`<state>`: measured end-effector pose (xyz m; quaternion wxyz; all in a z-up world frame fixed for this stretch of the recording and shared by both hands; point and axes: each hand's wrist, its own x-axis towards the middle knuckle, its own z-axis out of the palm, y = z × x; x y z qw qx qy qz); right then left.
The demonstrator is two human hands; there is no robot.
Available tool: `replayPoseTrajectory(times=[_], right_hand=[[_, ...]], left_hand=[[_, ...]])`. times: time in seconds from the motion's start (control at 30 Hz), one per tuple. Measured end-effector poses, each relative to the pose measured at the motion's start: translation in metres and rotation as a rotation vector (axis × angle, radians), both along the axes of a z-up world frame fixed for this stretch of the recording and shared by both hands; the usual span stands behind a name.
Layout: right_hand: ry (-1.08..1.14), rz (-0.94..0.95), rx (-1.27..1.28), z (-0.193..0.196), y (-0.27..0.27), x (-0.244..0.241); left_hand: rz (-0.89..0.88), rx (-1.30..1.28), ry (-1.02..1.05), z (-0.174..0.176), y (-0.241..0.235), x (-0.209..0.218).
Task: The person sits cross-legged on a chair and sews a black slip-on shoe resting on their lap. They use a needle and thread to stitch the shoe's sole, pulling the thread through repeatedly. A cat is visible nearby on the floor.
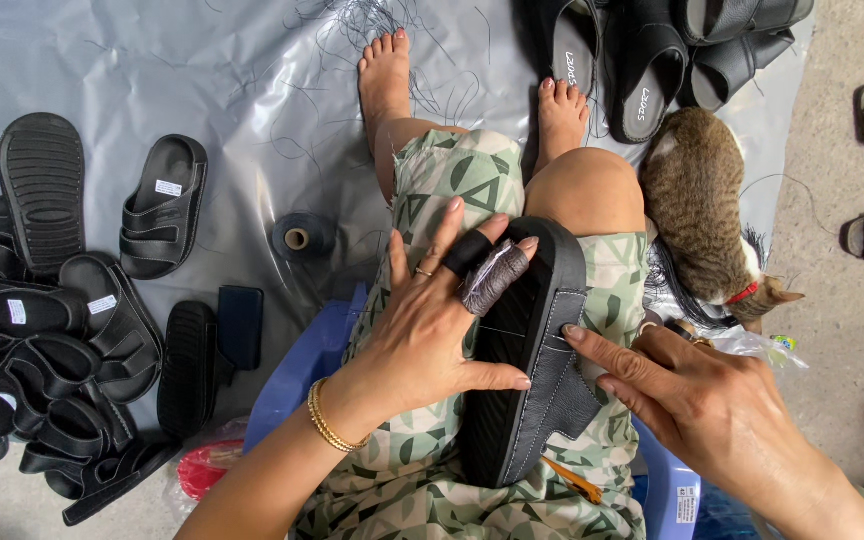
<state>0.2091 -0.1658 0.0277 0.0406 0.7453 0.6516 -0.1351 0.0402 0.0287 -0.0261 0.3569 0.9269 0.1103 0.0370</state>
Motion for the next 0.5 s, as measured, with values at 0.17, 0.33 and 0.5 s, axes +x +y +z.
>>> replayPoseTrajectory(times=[0.17, 0.33, 0.5], right_hand=[[-0.311, 0.01, -0.088, 0.025, 0.006, -0.017], [-0.281, 0.066, 0.02, 0.02, 0.017, -0.022], [-0.199, 0.017, -0.001, 0.006, 0.021, -0.009]], left_hand=[[0.024, 0.157, 0.011, -0.003, -0.006, 0.003], [0.053, 0.143, -0.001, -0.013, -0.009, 0.005], [0.073, 0.156, -0.028, -0.01, -0.009, 0.004]])
